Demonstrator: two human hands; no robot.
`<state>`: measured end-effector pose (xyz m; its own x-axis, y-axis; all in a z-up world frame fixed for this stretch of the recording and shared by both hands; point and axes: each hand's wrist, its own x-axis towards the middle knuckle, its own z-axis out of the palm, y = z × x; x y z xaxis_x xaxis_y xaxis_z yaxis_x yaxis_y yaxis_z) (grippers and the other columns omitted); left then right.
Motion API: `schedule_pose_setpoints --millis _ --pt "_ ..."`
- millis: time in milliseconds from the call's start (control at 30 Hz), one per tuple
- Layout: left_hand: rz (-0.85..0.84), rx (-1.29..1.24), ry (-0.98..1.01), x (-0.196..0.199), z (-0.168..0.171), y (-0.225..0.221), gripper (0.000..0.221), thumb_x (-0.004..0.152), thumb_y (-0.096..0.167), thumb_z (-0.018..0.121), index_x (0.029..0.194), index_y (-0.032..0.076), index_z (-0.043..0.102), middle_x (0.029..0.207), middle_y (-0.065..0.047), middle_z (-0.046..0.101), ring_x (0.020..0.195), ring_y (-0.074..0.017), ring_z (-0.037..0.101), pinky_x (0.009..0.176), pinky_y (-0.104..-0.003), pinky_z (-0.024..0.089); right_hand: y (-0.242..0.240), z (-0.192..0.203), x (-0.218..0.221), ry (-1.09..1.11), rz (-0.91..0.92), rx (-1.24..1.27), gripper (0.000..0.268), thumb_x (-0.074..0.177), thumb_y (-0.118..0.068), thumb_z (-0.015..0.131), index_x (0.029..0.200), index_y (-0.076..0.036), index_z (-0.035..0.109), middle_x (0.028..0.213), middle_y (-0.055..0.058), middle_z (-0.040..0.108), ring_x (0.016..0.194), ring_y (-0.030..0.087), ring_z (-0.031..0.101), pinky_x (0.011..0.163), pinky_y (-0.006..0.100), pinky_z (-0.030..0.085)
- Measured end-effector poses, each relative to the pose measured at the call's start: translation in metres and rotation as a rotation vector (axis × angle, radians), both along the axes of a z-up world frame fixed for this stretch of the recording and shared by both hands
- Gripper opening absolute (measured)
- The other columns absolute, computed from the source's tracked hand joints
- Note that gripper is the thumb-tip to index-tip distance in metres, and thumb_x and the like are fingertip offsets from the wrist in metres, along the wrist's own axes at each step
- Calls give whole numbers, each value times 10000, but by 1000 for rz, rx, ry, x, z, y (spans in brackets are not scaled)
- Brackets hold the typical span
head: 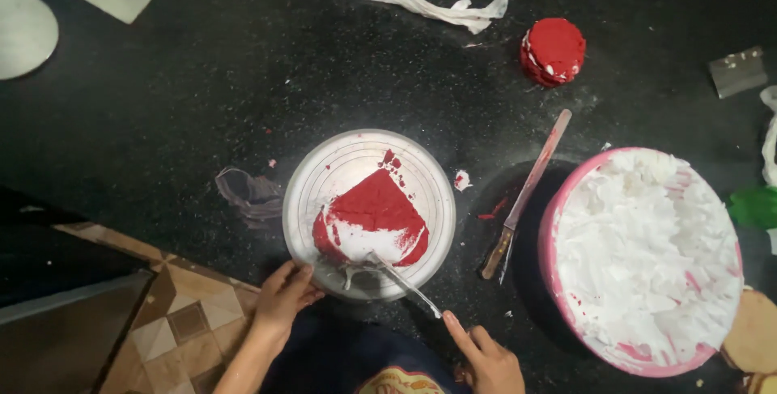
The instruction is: The person cuts a round red cake into quarters on a turntable, removes one quarter, and spreads white frosting on the remaining cake. They then place the removed quarter back onto the frosted area and smooth the frosting with a spatula.
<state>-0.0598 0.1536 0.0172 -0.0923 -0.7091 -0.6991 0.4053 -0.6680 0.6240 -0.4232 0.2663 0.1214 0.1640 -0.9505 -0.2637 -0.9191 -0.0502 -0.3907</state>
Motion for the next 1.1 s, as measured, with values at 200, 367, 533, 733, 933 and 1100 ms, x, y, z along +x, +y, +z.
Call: schedule_pose_setpoints --millis 200,367,533,733,933,1100 --pt "2 59 -4 -3 6 -2 212 982 201 605 1094 34 672 917 -62 706 808 -166 685 760 -337 590 7 -9 3 -2 -51 -37 1088 495 -30 835 1480 -348 501 870 64 610 668 277 703 606 437 551" --pt "-14 42 -3 -3 -2 1 213 1003 211 612 1079 15 647 903 -75 695 805 -165 682 763 -338 592 11 -13 7 24 -47 -77 1027 549 33 771 1467 -339 503 863 62 607 670 275 697 613 436 550" --pt "-16 58 -13 -6 9 -2 213 991 210 598 1096 38 667 918 -46 698 810 -148 678 762 -335 593 11 -14 15 -14 -82 -91 1016 567 59 705 1473 -351 497 859 77 597 666 294 689 605 441 541" --pt "-35 21 16 -6 9 -2 218 998 213 593 1107 34 654 903 -56 700 795 -147 680 762 -319 588 5 -1 23 53 -98 13 1038 602 69 681 1502 -394 448 808 88 577 641 318 685 609 471 528" --pt "-29 41 -38 -6 3 -2 221 1007 226 602 1083 26 654 890 -88 707 776 -162 677 749 -318 581 4 1 24 29 -87 16 993 670 81 666 1507 -406 448 754 88 588 633 328 690 621 479 545" --pt "37 97 52 -12 1 7 303 1015 301 558 1152 45 643 943 -94 706 828 -193 690 784 -369 594 7 7 25 4 -35 101 973 694 69 648 1529 -380 428 769 109 574 629 330 688 634 476 546"
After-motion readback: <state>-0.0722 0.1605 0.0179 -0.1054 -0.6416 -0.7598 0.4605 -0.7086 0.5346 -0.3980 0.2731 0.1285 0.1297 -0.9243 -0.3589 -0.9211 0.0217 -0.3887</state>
